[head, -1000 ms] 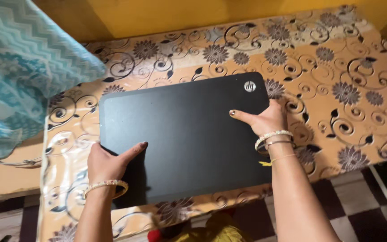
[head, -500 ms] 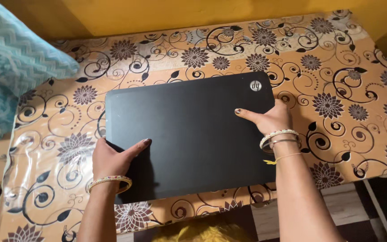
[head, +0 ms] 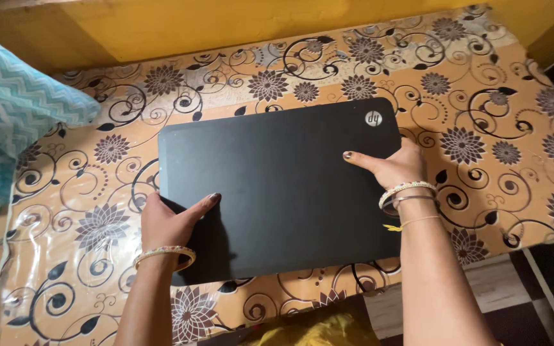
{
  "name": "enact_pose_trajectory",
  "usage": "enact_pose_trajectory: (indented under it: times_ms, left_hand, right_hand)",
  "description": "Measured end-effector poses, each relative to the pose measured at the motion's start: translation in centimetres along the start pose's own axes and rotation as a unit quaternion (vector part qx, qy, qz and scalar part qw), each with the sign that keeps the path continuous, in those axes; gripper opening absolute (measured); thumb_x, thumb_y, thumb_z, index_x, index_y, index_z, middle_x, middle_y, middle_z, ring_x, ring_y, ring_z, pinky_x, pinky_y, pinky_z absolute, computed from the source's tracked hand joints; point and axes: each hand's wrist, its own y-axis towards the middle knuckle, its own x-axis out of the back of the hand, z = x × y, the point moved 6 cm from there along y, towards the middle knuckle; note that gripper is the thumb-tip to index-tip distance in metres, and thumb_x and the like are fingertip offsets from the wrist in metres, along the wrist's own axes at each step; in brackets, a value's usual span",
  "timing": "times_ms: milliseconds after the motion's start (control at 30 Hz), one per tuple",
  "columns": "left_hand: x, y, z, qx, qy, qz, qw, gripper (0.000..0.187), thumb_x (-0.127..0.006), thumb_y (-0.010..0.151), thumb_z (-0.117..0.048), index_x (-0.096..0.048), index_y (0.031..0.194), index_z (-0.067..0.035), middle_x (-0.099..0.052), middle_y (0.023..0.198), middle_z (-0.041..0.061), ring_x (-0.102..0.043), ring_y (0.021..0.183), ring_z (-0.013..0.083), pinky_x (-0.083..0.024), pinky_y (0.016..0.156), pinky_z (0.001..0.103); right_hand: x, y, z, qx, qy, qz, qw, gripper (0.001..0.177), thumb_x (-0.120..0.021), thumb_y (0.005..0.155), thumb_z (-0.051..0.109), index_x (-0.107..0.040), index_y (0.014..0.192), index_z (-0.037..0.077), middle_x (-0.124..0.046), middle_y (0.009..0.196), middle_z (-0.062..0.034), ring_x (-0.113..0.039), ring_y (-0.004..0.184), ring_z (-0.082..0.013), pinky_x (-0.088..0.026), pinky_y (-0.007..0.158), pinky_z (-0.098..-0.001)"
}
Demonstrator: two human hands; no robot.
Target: The person places a closed laptop on a patterned table, opens it, and retrieves a power adapter and a wired mouse from a nearby chair. The adapter and mouse are placed on the table next to the laptop.
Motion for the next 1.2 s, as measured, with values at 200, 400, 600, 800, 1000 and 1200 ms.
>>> enact_pose_trajectory:
  times_ms: [200, 400, 600, 800, 1000, 1200]
  left_hand:
    - [-1.8, 0.5, -0.7, 0.051, -0.022, 0.007, 0.998, 0.074, -0.095, 0.059, -0.040, -0.063, 0.104, 0.009, -0.076, 0.088, 0.020, -0.074, 0.071, 0.0260, -0.061, 0.066, 0.037]
    - [-3.9, 1.4, -1.5, 0.064, -0.024, -0.035, 0.997, 0.067, -0.095, 0.061, -0.040, -0.068, 0.101, 0.007, -0.075, 0.086, 0.017, -0.072, 0.072, 0.0236, -0.058, 0.067, 0.035]
    - [-4.4, 3.2, -0.9, 0.088, 0.004, -0.051, 0.995, 0.067, -0.094, 0.064, -0.043, -0.068, 0.102, 0.005, -0.075, 0.087, 0.017, -0.071, 0.072, 0.0230, -0.057, 0.067, 0.036]
    - [-4.0, 4.8, 0.8, 0.102, 0.027, -0.073, 0.992, 0.069, -0.094, 0.065, -0.046, -0.068, 0.101, 0.005, -0.074, 0.087, 0.017, -0.071, 0.074, 0.0238, -0.056, 0.068, 0.036]
    - [-3.7, 6.1, 1.9, 0.105, 0.013, -0.065, 0.992, 0.070, -0.092, 0.063, -0.047, -0.069, 0.103, 0.005, -0.075, 0.087, 0.016, -0.071, 0.074, 0.0240, -0.056, 0.068, 0.037]
    - [-3.4, 6.6, 2.7, 0.136, 0.006, -0.054, 0.989, 0.073, -0.092, 0.064, -0.046, -0.066, 0.107, 0.006, -0.074, 0.087, 0.019, -0.072, 0.071, 0.0256, -0.058, 0.067, 0.038]
  right_hand:
    - [-0.7, 4.2, -0.7, 0.012, -0.063, 0.005, 0.998, 0.074, -0.100, 0.058, 0.036, -0.069, 0.108, -0.008, -0.076, 0.106, -0.0195, -0.075, 0.094, -0.0270, -0.059, 0.087, -0.0381]
    - [-1.2, 8.3, -1.4, 0.011, -0.085, 0.045, 0.995, 0.072, -0.099, 0.059, 0.038, -0.069, 0.110, -0.004, -0.076, 0.107, -0.0190, -0.074, 0.094, -0.0278, -0.058, 0.088, -0.0387]
    - [-3.2, 9.9, -0.9, 0.012, -0.022, 0.111, 0.994, 0.057, -0.094, 0.063, 0.025, -0.072, 0.109, 0.000, -0.078, 0.105, -0.0137, -0.076, 0.091, -0.0246, -0.060, 0.084, -0.0363]
    - [-5.7, 10.7, -1.3, -0.004, 0.024, 0.157, 0.987, 0.054, -0.092, 0.061, 0.022, -0.073, 0.106, -0.002, -0.079, 0.103, -0.0154, -0.078, 0.089, -0.0265, -0.062, 0.083, -0.0373]
    - [-7.3, 11.1, -2.1, -0.004, -0.015, 0.132, 0.991, 0.066, -0.097, 0.059, 0.022, -0.068, 0.111, -0.006, -0.076, 0.107, -0.0177, -0.075, 0.096, -0.0279, -0.059, 0.089, -0.0371]
    - [-8.7, 10.6, -2.4, -0.038, 0.035, 0.145, 0.988, 0.064, -0.096, 0.058, 0.019, -0.066, 0.111, -0.004, -0.077, 0.106, -0.0178, -0.077, 0.091, -0.0263, -0.062, 0.084, -0.0362]
